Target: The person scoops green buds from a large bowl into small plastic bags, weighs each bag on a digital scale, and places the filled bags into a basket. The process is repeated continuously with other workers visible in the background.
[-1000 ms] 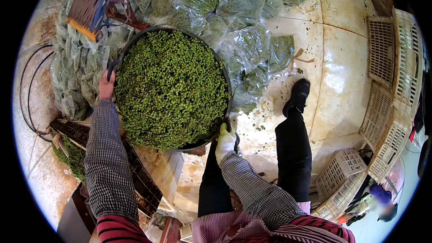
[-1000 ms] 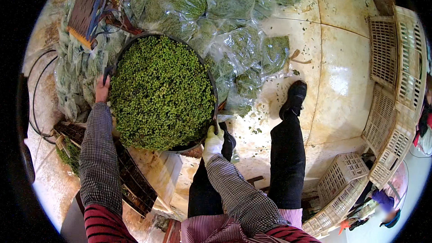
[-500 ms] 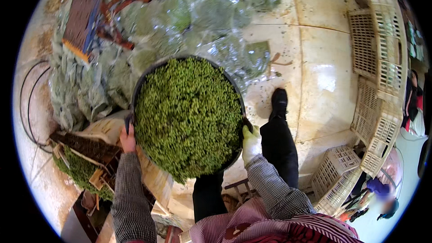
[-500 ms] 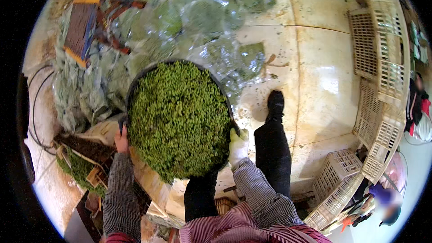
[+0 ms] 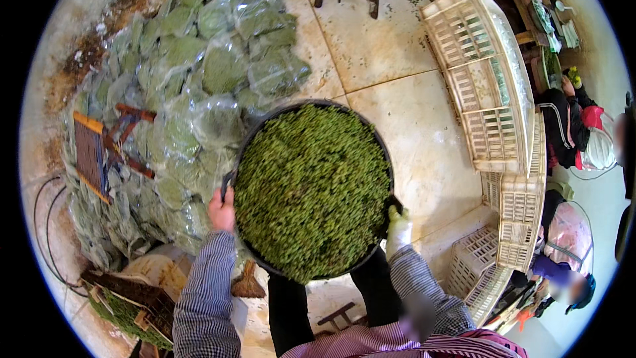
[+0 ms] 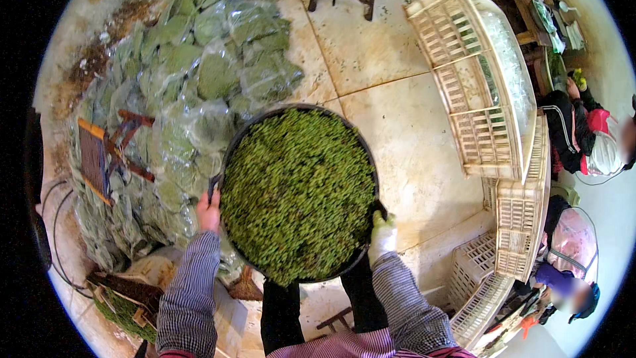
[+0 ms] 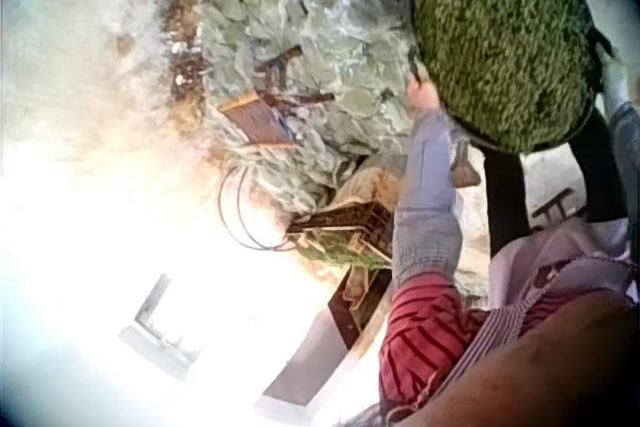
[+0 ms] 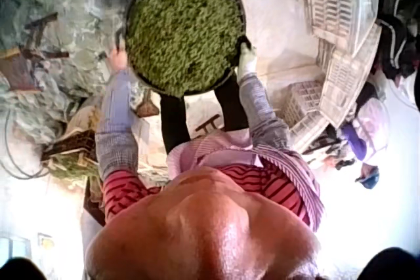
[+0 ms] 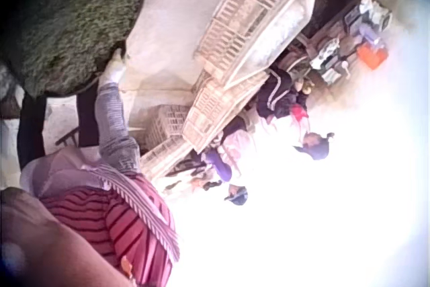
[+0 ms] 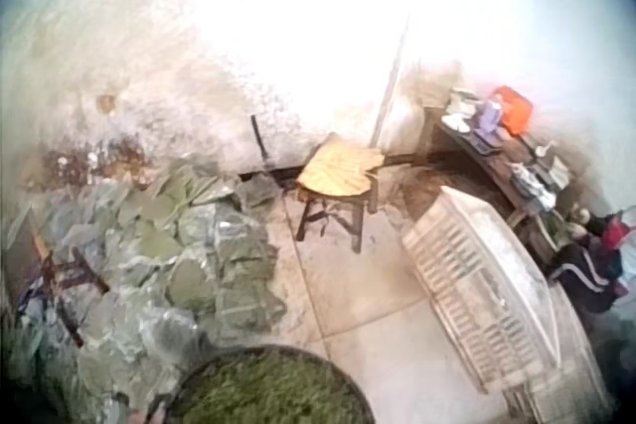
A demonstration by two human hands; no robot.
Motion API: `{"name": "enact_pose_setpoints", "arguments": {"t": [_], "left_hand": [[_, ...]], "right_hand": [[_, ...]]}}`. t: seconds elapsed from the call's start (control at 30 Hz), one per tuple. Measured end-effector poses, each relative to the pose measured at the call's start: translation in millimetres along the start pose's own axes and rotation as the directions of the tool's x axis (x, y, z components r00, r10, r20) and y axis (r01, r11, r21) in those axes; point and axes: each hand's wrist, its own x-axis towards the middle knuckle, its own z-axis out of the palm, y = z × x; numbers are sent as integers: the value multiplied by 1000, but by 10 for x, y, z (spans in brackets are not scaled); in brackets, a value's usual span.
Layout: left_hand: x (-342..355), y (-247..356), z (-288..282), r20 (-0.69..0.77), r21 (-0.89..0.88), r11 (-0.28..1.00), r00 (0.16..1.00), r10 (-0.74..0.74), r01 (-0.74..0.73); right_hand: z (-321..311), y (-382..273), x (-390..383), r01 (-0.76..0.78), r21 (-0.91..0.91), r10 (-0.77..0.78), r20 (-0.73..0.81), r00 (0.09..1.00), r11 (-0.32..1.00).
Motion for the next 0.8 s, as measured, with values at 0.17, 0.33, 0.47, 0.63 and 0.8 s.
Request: {"name": "enact_pose_setpoints", "arguments": {"t": [0.17, 0.33, 0.47, 0.63, 0.8], "left_hand": [[891, 990, 1262, 102, 86, 988, 988, 119, -128], [1618, 1782, 2500, 144, 85, 970, 966, 216, -230], [1935, 2291, 3175, 149, 176, 960, 970, 192, -217], [2504, 2399, 3604, 159, 379, 895, 970, 185, -233], [2641, 2296, 3668, 36, 521, 839, 987, 158, -154]], "right_hand": [[103, -874, 1014, 5, -47, -4, 12, 1000, 999], [125, -894, 2585, 103, -50, -110, -178, 978, 993], [245, -1537, 2748, 67, 68, -53, -180, 982, 995], [62, -1399, 3252, -22, 108, 47, -234, 971, 994], [56, -1472, 3082, -92, 173, 135, -256, 957, 981]]}}
